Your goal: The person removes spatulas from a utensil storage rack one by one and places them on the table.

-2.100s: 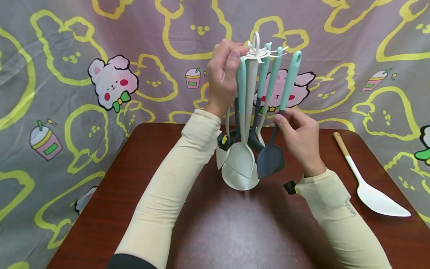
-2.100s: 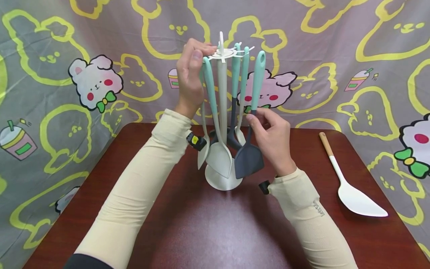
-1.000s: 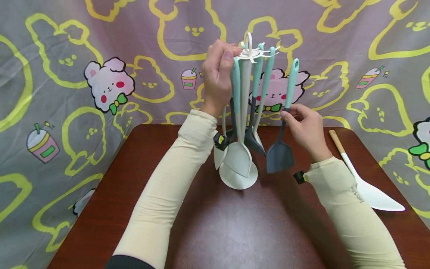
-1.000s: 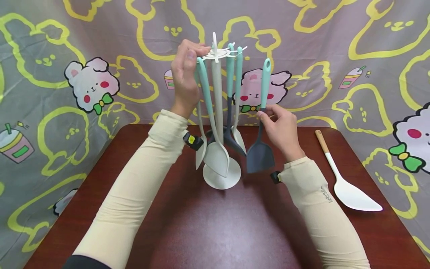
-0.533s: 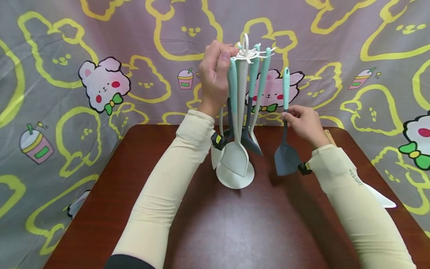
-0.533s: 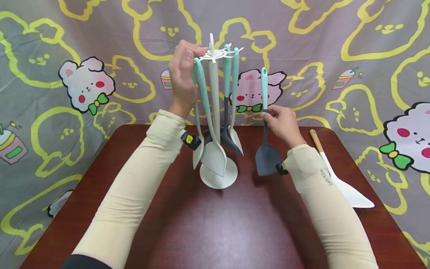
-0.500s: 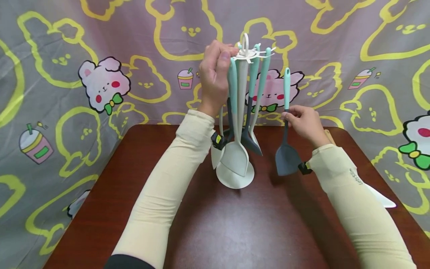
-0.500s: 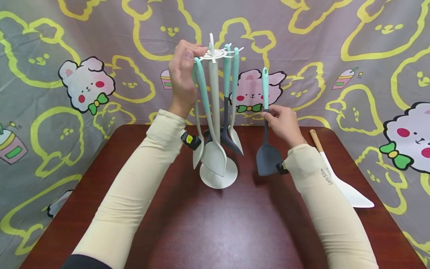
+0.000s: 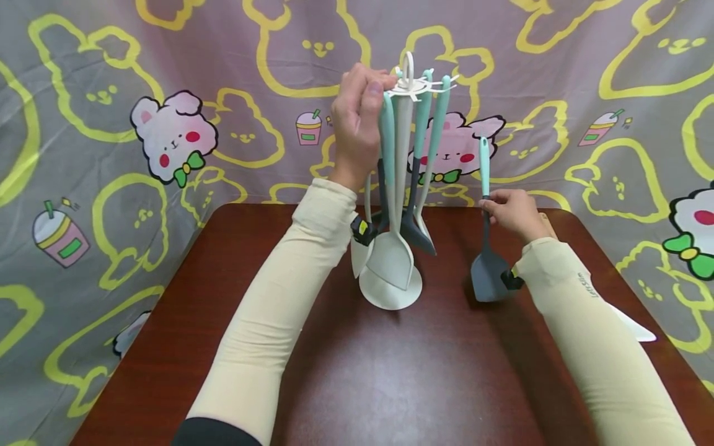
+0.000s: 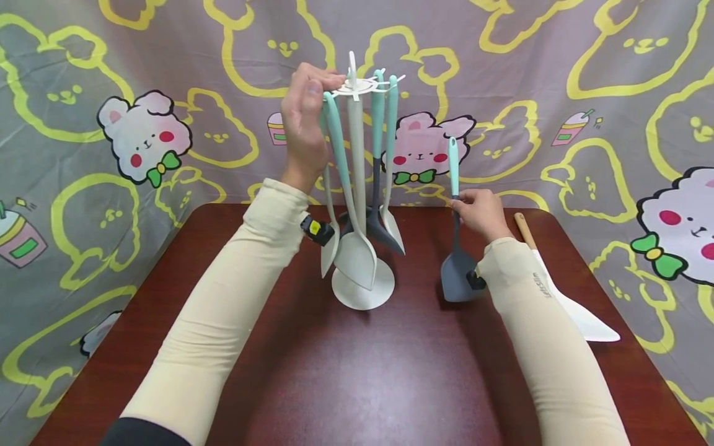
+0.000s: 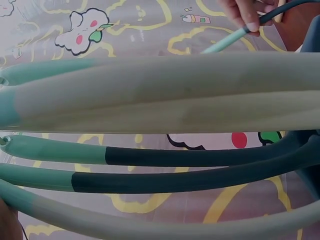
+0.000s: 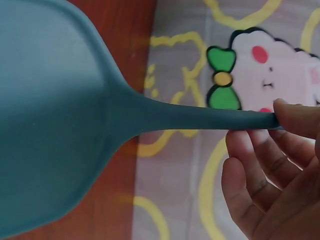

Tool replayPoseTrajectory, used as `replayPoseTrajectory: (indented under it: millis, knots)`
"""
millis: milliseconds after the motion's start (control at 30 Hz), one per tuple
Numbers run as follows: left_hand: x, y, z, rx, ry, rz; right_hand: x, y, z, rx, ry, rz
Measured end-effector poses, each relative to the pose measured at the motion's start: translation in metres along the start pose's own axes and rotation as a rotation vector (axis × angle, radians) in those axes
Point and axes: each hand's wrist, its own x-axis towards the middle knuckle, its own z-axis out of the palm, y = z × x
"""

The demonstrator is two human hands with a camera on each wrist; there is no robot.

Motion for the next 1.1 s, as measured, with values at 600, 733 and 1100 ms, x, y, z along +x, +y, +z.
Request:
replayPoseTrajectory:
  millis: [600,733,1100]
  knots:
    - [0.0,0.0,0.0,-0.002,-0.001,0.0,0.011,0.035,0.011,-0.09,-0.229,0.151]
    - [0.0,0.0,-0.001,-0.007,-0.001,-0.009,0.012,0.042,0.013,-0.086,-0.243,0.177]
    - [0.001,0.0,-0.001,0.012,-0.01,-0.006,0.01,0.077,0.015,-0.092,-0.3,0.258]
